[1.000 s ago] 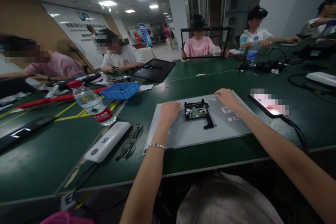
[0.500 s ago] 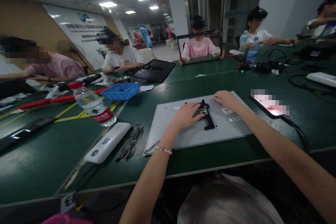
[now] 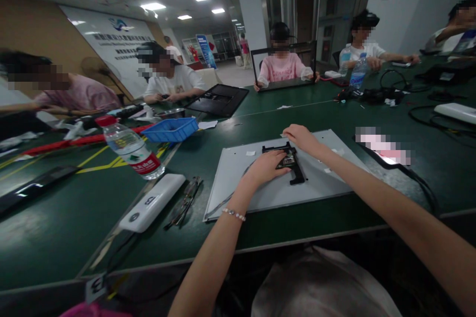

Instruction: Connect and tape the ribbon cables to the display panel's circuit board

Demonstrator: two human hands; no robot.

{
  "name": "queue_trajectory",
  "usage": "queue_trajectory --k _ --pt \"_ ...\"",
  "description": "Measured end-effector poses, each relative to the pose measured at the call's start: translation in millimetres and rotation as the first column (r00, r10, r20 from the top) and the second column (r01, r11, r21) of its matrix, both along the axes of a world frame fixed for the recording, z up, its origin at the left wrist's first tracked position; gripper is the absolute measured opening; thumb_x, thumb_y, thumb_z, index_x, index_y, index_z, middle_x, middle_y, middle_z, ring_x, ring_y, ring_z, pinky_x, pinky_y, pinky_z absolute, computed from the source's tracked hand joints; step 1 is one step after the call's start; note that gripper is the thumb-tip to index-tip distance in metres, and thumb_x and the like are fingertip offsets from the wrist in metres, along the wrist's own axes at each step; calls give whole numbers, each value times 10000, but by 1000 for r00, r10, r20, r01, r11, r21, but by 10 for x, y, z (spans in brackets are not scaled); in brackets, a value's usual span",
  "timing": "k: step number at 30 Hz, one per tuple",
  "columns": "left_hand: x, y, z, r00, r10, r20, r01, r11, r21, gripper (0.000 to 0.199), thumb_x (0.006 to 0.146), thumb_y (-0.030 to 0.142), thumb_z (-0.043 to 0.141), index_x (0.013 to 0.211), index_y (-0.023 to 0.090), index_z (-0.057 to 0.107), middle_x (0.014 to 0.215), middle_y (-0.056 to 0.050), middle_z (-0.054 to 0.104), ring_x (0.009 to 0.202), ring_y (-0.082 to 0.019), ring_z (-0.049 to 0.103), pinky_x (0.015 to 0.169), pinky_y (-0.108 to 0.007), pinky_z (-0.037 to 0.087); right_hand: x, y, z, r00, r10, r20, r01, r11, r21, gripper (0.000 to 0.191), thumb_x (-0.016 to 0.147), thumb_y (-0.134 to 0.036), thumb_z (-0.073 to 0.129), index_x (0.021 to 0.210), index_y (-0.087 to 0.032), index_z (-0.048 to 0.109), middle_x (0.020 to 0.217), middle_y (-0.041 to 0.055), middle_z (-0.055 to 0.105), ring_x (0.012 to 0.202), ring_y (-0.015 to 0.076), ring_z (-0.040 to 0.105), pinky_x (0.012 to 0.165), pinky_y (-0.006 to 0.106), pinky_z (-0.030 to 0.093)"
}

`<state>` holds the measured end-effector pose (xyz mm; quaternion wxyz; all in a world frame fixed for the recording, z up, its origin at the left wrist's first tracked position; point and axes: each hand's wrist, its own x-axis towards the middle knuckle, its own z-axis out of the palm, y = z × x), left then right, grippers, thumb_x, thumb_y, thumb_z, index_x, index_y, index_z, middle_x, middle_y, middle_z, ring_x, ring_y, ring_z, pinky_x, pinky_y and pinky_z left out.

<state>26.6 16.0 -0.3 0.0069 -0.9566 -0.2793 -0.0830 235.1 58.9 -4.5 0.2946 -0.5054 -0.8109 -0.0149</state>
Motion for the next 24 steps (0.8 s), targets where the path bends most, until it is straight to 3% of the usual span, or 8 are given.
queue_trajectory --k 9,16,24 --pt "9 15 -6 1000 -18 3 18 1000 11 509 898 472 521 1263 118 540 1306 -144 574 1217 -253 526 1039 -371 398 -271 -84 202 942 -88 325 112 992 -58 254 937 -156 436 1003 -164 681 1082 115 595 878 205 594 686 274 397" --pt "6 5 9 1000 -26 18 26 1000 14 509 905 465 510 1278 119 530 1318 -138 565 1200 -246 532 1033 -369 405 -301 -160 131 934 -63 351 90 994 -61 261 941 -98 388 1043 -153 622 1036 104 617 911 203 593 729 270 413" --pt "15 -5 11 999 -26 23 26 1000 0 485 903 458 518 1257 127 544 1302 -139 574 1197 -252 532 1035 -386 405 -268 -174 115 965 -24 262 43 997 -64 284 923 -103 434 1077 -173 662 1056 104 649 927 198 613 764 257 412"
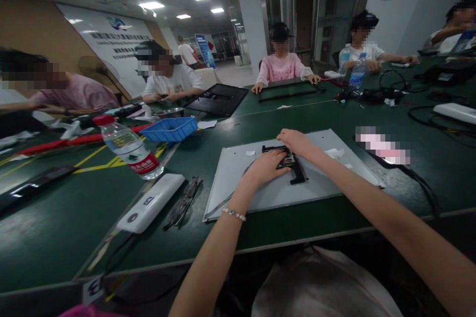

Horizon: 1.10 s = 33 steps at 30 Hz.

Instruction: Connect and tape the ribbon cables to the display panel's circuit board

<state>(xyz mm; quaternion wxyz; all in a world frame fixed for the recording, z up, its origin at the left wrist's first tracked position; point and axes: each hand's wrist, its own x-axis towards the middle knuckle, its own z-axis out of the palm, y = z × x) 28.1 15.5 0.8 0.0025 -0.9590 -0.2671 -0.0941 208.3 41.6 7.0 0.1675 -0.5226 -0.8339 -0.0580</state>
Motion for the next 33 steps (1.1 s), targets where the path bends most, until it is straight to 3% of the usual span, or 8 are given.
queue_trajectory --k 6,15,22,29,33 --pt "6 0 10 1000 5 -13 -5 1000 -18 473 895 439 536 1258 135 541 1276 -130 593 1190 -260 536 1020 -388 415 -12 81 -128 992 13 -129 -20 998 -56 243 889 -125 512 1019 -186 708 980 88 716 895 203 643 769 263 427" --pt "2 -2 26 1000 14 -24 -14 1000 -19 473 894 434 541 1271 148 530 1287 -130 581 1169 -258 549 1000 -387 429 80 246 -315 949 134 -284 -163 983 -81 187 846 -151 592 928 -180 758 961 63 731 924 180 648 846 250 443" --pt "5 -11 38 1000 3 -21 -3 1000 -17 479 903 437 527 1275 136 528 1291 -130 580 1184 -263 538 1011 -388 421 73 202 -275 960 76 -268 -92 995 -46 215 865 -148 564 963 -193 750 1026 76 712 981 192 631 865 266 440" --pt "0 -16 54 1000 9 -22 -9 1000 -17 494 906 453 513 1280 131 525 1302 -138 572 1185 -265 538 1006 -386 421 113 212 -286 938 156 -310 -185 980 -68 213 862 -165 559 869 -203 769 910 56 730 889 194 652 810 264 454" --pt "-4 -17 47 999 24 -23 -24 999 -20 503 908 459 498 1282 124 523 1309 -143 567 1208 -266 525 1020 -387 407 157 234 -321 917 136 -375 -168 984 -55 237 889 -198 529 872 -186 764 938 62 736 889 192 659 793 264 459"
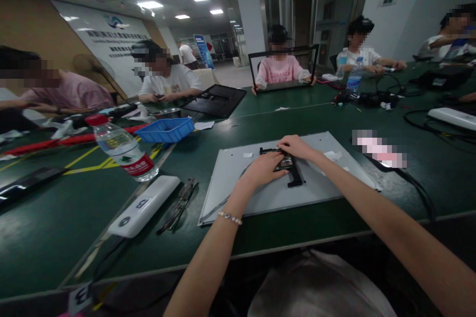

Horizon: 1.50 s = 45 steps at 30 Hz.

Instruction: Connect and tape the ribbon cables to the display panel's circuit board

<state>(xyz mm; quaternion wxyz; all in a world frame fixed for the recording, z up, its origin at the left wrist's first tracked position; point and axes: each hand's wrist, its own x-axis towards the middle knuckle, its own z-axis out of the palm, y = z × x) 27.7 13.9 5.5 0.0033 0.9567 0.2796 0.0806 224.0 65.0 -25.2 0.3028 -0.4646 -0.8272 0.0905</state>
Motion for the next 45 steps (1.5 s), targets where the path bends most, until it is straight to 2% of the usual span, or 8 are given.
queue_trajectory --k 5,8,12,15,22,31,41,45 --pt "19 -41 48 999 33 27 -33 999 -3 510 914 477 483 1306 153 506 1331 -125 556 1209 -260 528 1025 -382 403 50 14 -44 986 -76 -151 74 997 -21 210 880 -208 552 892 -171 758 954 66 740 901 182 665 787 249 472" --pt "8 -49 140 984 142 104 -147 989 33 424 971 414 369 1272 166 533 1253 -104 605 1113 -230 583 959 -351 447 77 31 -106 967 -105 -231 102 994 -26 207 879 -216 554 904 -166 753 952 69 741 896 182 668 781 251 482" --pt "-142 28 240 886 435 160 -454 883 117 342 953 206 347 1191 164 589 1133 -98 642 999 -200 621 871 -304 475 85 49 -179 955 -137 -263 142 990 -1 198 870 -203 556 904 -172 748 950 69 739 906 191 665 808 276 484" --pt "-328 120 236 837 541 76 -546 823 156 322 888 134 427 1141 171 622 1110 -96 651 995 -202 624 862 -292 471 68 37 -182 956 -142 -258 149 989 10 195 862 -179 553 902 -182 744 958 62 736 922 189 660 829 281 480" --pt "-506 240 152 839 541 -55 -523 831 188 217 878 251 509 996 192 681 1023 -100 696 979 -226 641 850 -301 475 21 6 -201 966 -160 -200 164 986 3 196 873 -175 542 898 -173 736 953 74 728 901 189 652 822 289 471" --pt "-495 296 83 820 566 -80 -544 816 195 248 887 198 465 913 166 709 970 -126 700 967 -233 650 869 -307 481 10 -6 -209 972 -164 -169 165 986 -5 199 888 -193 535 922 -173 730 962 75 723 909 191 646 827 287 460" --pt "-472 297 105 768 629 -124 -597 772 218 309 898 185 418 913 133 723 969 -155 707 974 -244 655 870 -309 478 13 -8 -211 974 -160 -163 163 987 5 180 884 -183 552 902 -161 730 945 73 723 903 188 641 814 271 451" --pt "-376 226 163 782 619 -81 -593 777 214 334 899 184 392 922 157 725 943 -145 713 937 -261 667 813 -334 495 12 3 -218 973 -158 -171 161 987 2 186 884 -184 550 910 -164 733 958 75 723 911 190 643 827 274 450"
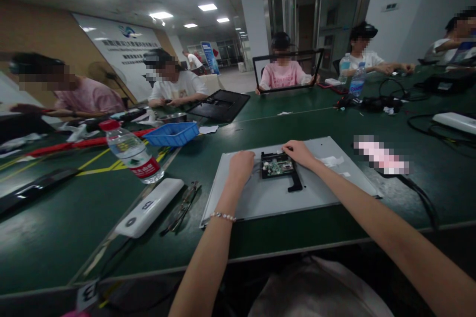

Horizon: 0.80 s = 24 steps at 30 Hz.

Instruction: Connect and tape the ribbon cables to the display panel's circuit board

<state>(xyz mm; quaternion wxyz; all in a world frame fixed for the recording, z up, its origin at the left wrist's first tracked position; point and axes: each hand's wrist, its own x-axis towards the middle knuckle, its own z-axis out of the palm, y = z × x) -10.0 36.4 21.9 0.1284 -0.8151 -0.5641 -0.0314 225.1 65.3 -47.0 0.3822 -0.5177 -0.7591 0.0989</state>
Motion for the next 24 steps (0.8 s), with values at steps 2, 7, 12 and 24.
queue_trajectory --k 2,7,12,24 --pt "79 -57 28 1000 -3 8 3 1000 -18 342 905 190 384 924 166 725 938 -141 715 930 -258 669 799 -327 495 3 4 2 1000 7 1 -7 1000 -4 193 887 -189 545 908 -167 735 963 76 723 920 192 642 836 276 450" --pt "238 -161 43 1000 22 -19 -23 998 -59 327 907 193 402 964 159 721 926 -149 714 913 -261 673 781 -314 496 8 11 10 1000 12 13 -11 1000 -8 190 884 -188 547 909 -164 734 963 74 722 917 193 640 821 270 449" --pt "270 -190 22 1000 6 -29 -8 998 -61 330 919 194 394 966 145 717 913 -155 711 904 -264 675 782 -329 500 0 12 10 1000 5 13 -5 1000 -16 196 889 -196 541 913 -166 734 967 74 722 920 191 639 824 270 446" --pt "501 -456 -44 996 70 60 -65 994 -85 542 971 478 292 980 77 656 898 -173 693 857 -266 671 756 -340 481 -8 54 -32 1000 8 16 -8 1000 17 192 885 -200 547 885 -162 734 936 76 725 893 190 641 806 268 445"
